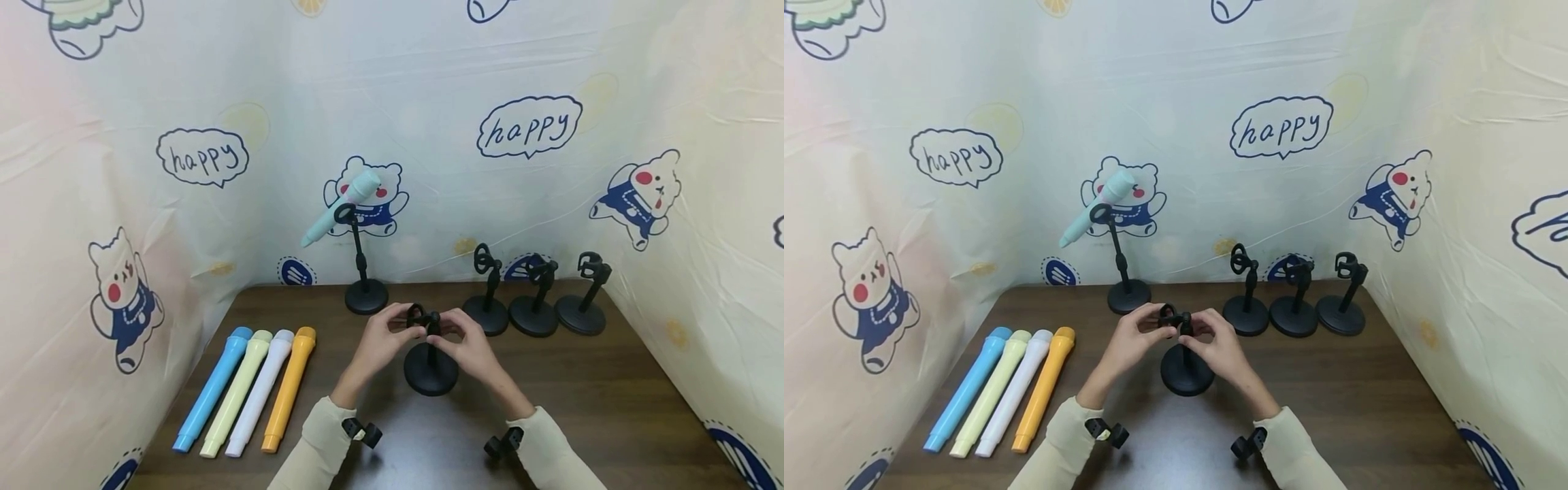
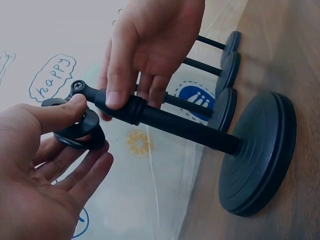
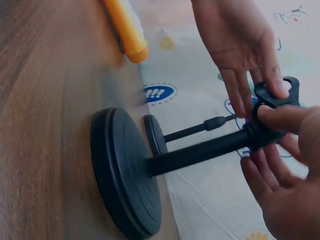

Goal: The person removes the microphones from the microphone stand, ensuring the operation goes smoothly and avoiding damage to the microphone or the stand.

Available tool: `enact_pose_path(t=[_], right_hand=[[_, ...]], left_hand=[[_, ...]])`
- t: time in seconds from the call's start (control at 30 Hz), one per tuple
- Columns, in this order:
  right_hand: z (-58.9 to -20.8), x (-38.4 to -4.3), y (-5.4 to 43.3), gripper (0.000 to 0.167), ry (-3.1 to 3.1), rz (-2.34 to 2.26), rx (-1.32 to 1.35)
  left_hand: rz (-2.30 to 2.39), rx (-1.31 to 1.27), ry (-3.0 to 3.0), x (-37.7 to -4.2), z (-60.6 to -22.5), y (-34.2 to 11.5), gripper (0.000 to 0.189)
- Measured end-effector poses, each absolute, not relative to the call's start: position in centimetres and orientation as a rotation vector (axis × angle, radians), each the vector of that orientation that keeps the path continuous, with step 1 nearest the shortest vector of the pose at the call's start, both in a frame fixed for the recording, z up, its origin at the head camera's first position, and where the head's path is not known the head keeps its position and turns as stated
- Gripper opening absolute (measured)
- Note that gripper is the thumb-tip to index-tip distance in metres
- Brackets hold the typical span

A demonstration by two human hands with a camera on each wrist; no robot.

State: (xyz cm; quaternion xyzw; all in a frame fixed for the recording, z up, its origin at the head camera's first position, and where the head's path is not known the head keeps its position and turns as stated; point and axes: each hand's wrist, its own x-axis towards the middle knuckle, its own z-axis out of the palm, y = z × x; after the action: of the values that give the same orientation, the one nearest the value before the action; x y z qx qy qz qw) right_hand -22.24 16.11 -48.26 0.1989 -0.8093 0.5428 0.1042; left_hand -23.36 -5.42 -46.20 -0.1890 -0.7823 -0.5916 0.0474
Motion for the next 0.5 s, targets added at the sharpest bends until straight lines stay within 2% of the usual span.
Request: enact_pose_path(t=[0.3, 0.5], right_hand=[[-48.2, -22.1, 14.8, 0.035, -2.452, 1.503, 0.377], [-48.1, -22.1, 15.4, 0.033, -2.453, 1.63, 0.506]], left_hand=[[-1.814, -0.574, -2.37, -23.3, -46.3, -5.5, 0.036], [-1.826, -0.577, -2.371, -23.5, -46.5, -5.5, 0.036]])
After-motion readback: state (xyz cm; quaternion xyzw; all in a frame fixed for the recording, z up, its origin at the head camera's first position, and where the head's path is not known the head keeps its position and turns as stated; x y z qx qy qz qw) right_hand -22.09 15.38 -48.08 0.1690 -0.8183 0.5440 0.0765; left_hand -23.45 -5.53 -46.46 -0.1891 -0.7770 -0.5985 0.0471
